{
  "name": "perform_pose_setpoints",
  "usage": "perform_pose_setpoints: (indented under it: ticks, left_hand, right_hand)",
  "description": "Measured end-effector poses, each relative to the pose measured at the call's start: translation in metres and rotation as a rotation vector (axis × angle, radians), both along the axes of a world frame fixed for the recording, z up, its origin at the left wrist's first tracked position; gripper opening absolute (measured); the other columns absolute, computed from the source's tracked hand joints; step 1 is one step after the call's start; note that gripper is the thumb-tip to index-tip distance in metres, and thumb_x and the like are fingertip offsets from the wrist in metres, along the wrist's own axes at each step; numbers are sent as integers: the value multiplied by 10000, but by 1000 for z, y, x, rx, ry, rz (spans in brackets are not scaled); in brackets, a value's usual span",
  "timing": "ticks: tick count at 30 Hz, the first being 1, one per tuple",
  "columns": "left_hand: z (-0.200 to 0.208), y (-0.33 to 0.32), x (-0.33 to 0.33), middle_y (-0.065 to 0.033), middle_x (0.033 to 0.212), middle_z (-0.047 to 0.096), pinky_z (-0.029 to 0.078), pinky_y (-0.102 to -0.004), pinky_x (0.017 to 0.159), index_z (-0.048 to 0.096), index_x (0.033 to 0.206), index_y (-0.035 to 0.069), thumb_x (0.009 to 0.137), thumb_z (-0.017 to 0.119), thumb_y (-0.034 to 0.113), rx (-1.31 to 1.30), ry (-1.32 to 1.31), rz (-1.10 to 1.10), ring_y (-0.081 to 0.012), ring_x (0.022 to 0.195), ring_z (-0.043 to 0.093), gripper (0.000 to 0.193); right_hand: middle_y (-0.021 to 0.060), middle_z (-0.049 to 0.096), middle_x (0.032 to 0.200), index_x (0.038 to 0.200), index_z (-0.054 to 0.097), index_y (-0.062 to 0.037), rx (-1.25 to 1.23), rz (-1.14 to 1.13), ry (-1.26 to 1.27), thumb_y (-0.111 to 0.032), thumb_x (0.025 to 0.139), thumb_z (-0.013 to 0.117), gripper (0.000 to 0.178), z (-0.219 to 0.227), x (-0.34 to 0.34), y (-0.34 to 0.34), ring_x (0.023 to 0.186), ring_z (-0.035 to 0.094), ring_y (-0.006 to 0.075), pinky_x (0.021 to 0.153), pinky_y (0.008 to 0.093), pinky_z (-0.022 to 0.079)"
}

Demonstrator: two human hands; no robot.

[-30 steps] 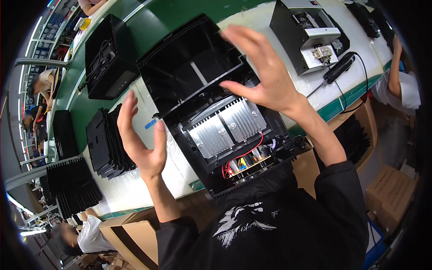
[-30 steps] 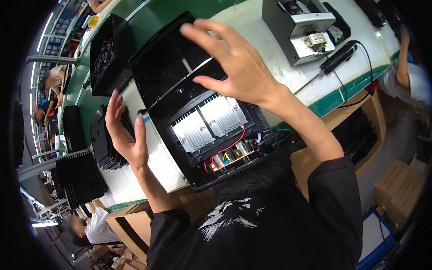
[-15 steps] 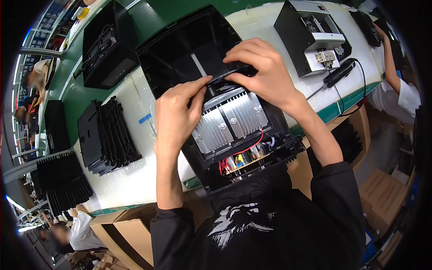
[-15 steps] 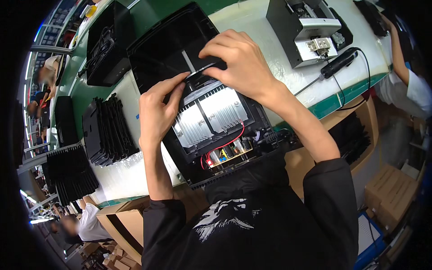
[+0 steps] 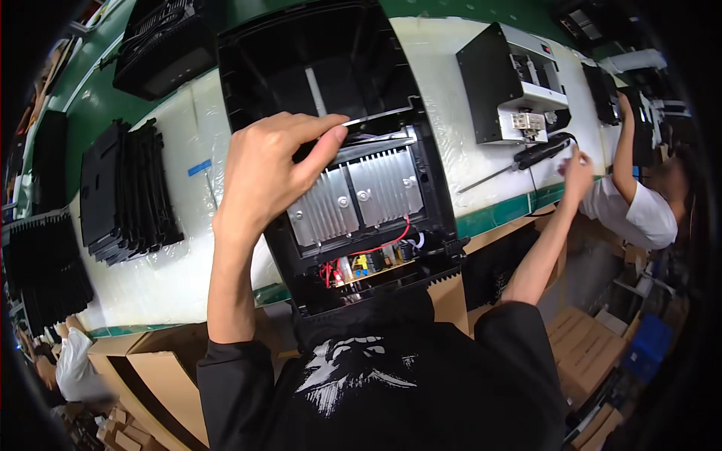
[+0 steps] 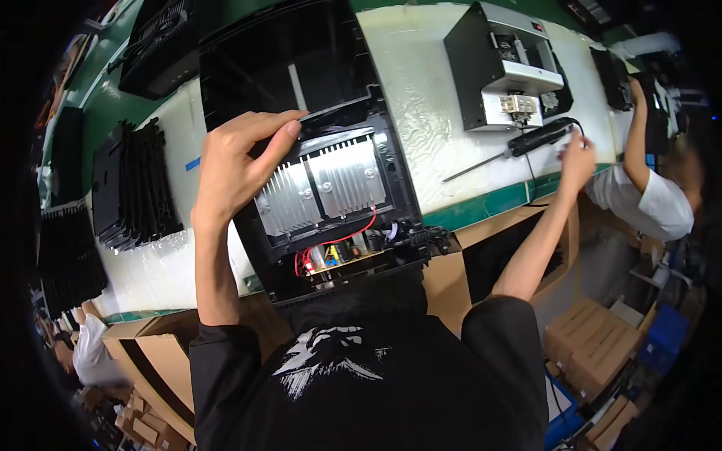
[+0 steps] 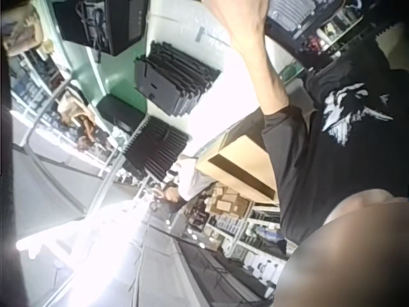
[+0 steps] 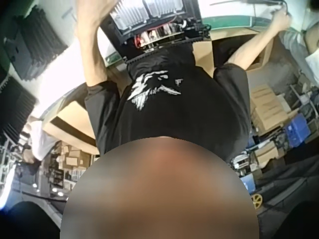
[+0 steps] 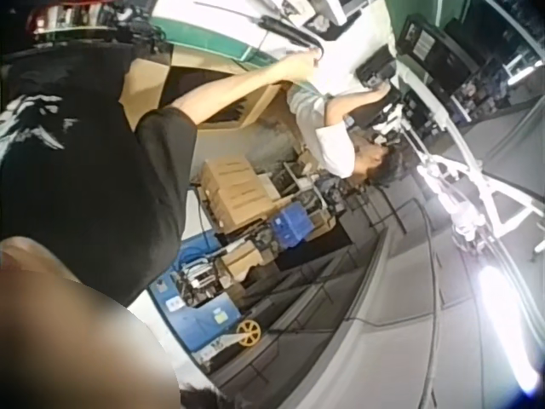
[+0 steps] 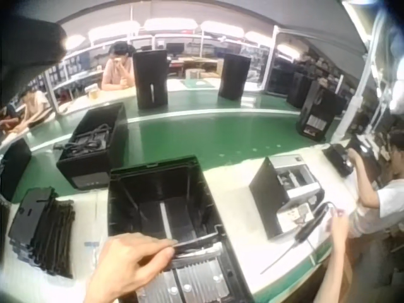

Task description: The recorder is assembling an electronic device by fitting internal components into a plastic housing and securing them with an electric screwdriver.

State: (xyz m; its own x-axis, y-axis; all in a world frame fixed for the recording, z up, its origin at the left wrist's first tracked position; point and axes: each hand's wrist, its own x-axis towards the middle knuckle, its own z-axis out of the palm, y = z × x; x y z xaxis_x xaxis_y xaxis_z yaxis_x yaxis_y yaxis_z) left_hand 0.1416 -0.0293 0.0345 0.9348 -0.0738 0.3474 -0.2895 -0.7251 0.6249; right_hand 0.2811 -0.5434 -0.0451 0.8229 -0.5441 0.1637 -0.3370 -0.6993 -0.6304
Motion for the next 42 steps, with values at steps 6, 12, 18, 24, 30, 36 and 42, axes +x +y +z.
perform_pose_setpoints:
  ticks: [6, 12, 18, 24, 30, 36, 42]
  left_hand:
    - [5, -4, -8, -77, 775, 687, 488, -320, 603, 718, 877, 84, 823, 640, 222, 7, 6, 45, -231, 682, 640, 168]
    - [3, -2, -10, -108, 837, 684, 493, -297, 680, 695, 880, 28, 840, 617, 150, -186, -113, 93, -221, 759, 644, 151]
    - [-30, -3, -75, -209, 1209, 536, 285, -404, 1065, 534, 1152, -42, 781, 521, -38, -629, -309, 183, -292, 1197, 469, 371]
    - [-42, -8, -78, -218, 1467, 263, 90, -417, 1154, 298, 1390, -31, 665, 535, -47, -727, -110, 349, -316, 1395, 193, 763]
    - [-35, -23, -108, -190, 1470, 277, 133, -381, 1146, 284, 1399, -39, 577, 500, -21, -761, 25, 412, -289, 1386, 230, 850]
    - [-31, -33, -114, -172, 1464, 300, 180, -357, 1132, 343, 1368, -45, 535, 421, -50, -831, 101, 589, -268, 1365, 277, 836]
    - [-37, -51, -109, -200, 1470, 282, 227, -347, 1105, 482, 1226, -41, 570, 394, -85, -799, 47, 576, -282, 1360, 283, 663]
  right_hand:
    - [238, 646, 815, 968, 568, 144, -26, -72, 424, -490, 745, 585, 673, -29, 24, 25, 634, 650, 323, 598, 373, 507]
    - [149, 627, 885, 943, 574, 97, 345, 0, -335, -288, 811, 663, 417, -45, -14, 21, 798, 573, 204, 749, 327, 456]
    - [210, 605, 915, 838, 589, 77, 321, 212, -1207, -384, 832, 379, 506, 127, -75, 98, 943, 579, 304, 916, 412, 426]
    - [108, 471, 618, 767, 562, 12, 271, 545, -1122, -561, 844, 366, 610, 198, -80, 64, 596, 480, 223, 586, 336, 428]
    - [121, 487, 559, 687, 537, -3, 530, 827, -1038, -747, 805, 276, 797, 179, -55, 85, 525, 497, 235, 535, 345, 423]
    - [116, 483, 618, 718, 539, 3, 613, 930, -1007, -707, 800, 331, 745, 163, -42, 94, 568, 486, 225, 533, 363, 399]
    - [84, 475, 705, 786, 525, -22, 782, 994, -753, -536, 720, 447, 523, 175, 31, 99, 655, 464, 202, 676, 356, 370]
